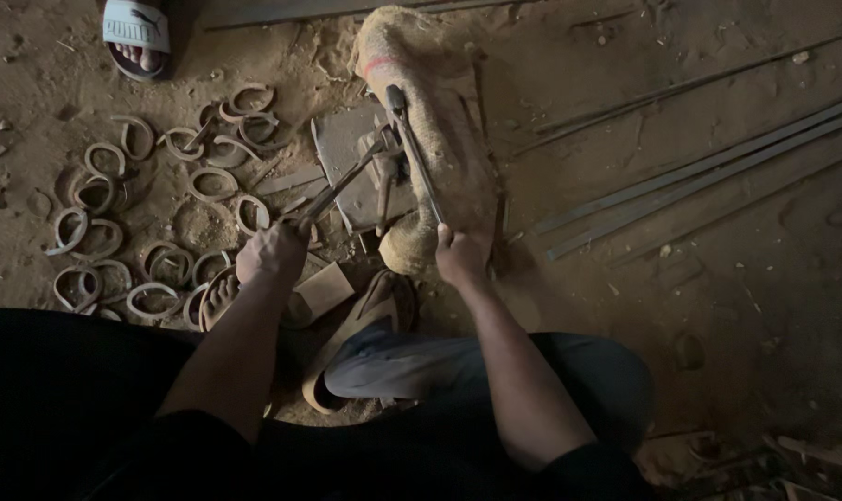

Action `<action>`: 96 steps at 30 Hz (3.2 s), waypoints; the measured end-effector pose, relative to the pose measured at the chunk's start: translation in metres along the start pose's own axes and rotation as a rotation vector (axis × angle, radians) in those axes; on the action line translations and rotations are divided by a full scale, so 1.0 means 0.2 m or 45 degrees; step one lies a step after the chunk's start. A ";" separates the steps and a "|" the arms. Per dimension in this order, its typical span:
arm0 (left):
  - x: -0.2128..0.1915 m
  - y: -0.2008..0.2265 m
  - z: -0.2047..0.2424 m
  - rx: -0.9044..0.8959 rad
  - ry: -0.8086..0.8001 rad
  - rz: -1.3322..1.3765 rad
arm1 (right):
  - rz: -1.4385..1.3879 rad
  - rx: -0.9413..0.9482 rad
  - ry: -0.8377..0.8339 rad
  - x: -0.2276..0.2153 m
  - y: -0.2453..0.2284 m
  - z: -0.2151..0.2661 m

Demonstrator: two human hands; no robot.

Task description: The person sits on the floor and uses pliers to hold a metal ring on a makeshift anvil while another person strikes it with a hammer. The person repeatedly adjusts the ring and continues the shaping process.

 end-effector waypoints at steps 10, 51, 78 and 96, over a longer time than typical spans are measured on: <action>0.00 0.00 0.01 -0.023 0.010 0.062 | -0.089 -0.287 0.441 -0.10 -0.02 -0.02; 0.01 -0.01 -0.04 0.075 0.055 0.027 | -0.042 -0.003 -0.027 0.03 0.02 -0.08; 0.02 0.00 -0.02 0.108 0.050 0.030 | -0.039 -0.084 0.222 -0.05 -0.09 0.06; 0.08 0.00 -0.06 0.101 0.080 -0.091 | -0.238 -0.071 0.207 -0.05 -0.13 0.07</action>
Point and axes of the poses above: each hand's wrist, its own z-axis away from the middle knuckle, its own x-axis out of the palm, y = z × x, the point moved 3 cm from there along -z, towards the middle knuckle, and after that the axes turned 6 degrees about z, right-handed, at the moved point
